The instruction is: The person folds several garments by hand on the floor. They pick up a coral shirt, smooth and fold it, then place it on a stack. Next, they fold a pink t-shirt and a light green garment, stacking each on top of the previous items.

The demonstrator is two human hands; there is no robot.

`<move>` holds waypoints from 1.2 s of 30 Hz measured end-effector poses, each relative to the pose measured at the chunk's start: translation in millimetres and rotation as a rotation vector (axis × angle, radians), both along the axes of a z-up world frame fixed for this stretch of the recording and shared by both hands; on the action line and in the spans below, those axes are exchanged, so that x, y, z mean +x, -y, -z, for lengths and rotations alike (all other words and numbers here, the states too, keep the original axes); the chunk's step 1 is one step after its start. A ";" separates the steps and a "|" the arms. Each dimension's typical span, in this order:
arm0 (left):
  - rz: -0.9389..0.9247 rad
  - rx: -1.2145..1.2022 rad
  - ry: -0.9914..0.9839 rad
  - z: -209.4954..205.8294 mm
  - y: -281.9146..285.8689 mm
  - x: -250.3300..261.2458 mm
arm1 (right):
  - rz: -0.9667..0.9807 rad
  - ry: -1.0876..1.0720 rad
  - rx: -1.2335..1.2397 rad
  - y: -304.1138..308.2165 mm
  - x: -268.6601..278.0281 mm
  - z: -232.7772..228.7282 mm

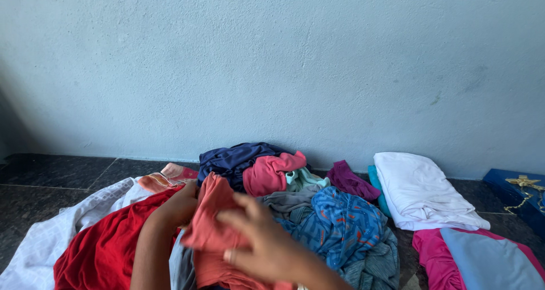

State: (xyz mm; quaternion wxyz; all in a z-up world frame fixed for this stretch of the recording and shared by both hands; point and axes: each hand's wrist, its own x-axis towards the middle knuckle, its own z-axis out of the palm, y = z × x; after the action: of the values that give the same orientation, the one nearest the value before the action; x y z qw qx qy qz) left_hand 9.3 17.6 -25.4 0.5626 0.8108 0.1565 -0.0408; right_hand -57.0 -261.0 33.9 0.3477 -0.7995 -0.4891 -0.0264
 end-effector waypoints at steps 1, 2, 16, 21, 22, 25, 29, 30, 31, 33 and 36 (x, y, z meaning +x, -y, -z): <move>0.009 0.046 0.028 5.0 -2.5 4.8 | -0.005 0.028 -0.070 -4.7 -10.5 0.5; 0.024 0.033 0.040 9.9 -5.4 9.2 | -0.010 0.055 -0.139 -7.5 -17.9 0.0; -0.004 -0.136 -0.078 -19.7 0.6 -12.3 | 0.240 -1.198 0.606 31.6 86.7 3.2; 0.110 -0.215 0.020 -59.3 14.7 -43.1 | 0.189 -1.218 0.677 39.2 97.9 11.8; 0.126 -0.246 0.031 -65.9 16.9 -49.7 | 0.179 -1.170 0.696 37.4 94.9 9.8; 0.267 -0.261 0.173 -83.5 25.7 -65.5 | 0.225 -1.166 0.790 34.8 83.6 -4.9; 0.243 -0.345 0.253 -105.8 52.5 -67.6 | 0.273 -1.042 0.906 46.6 76.4 -37.1; 0.239 -0.324 0.258 -110.4 61.0 -67.2 | 0.277 -1.015 0.922 53.5 76.0 -44.9; 0.239 -0.304 0.260 -114.6 70.7 -66.8 | 0.287 -0.989 0.940 62.3 76.4 -52.2; 0.296 -0.381 0.311 -121.7 92.0 -65.8 | 0.255 -0.916 0.967 84.5 80.8 -64.5; 0.390 -0.430 0.426 -125.4 135.5 -65.4 | 0.279 -0.813 0.974 130.1 85.8 -77.4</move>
State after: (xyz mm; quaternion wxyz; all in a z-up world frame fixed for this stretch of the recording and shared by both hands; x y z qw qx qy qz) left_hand -56.1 -117.9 100.0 0.7219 0.6788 -0.1340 -0.0095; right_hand 28.8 -391.1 111.3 0.8211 -0.5526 -0.1423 0.0147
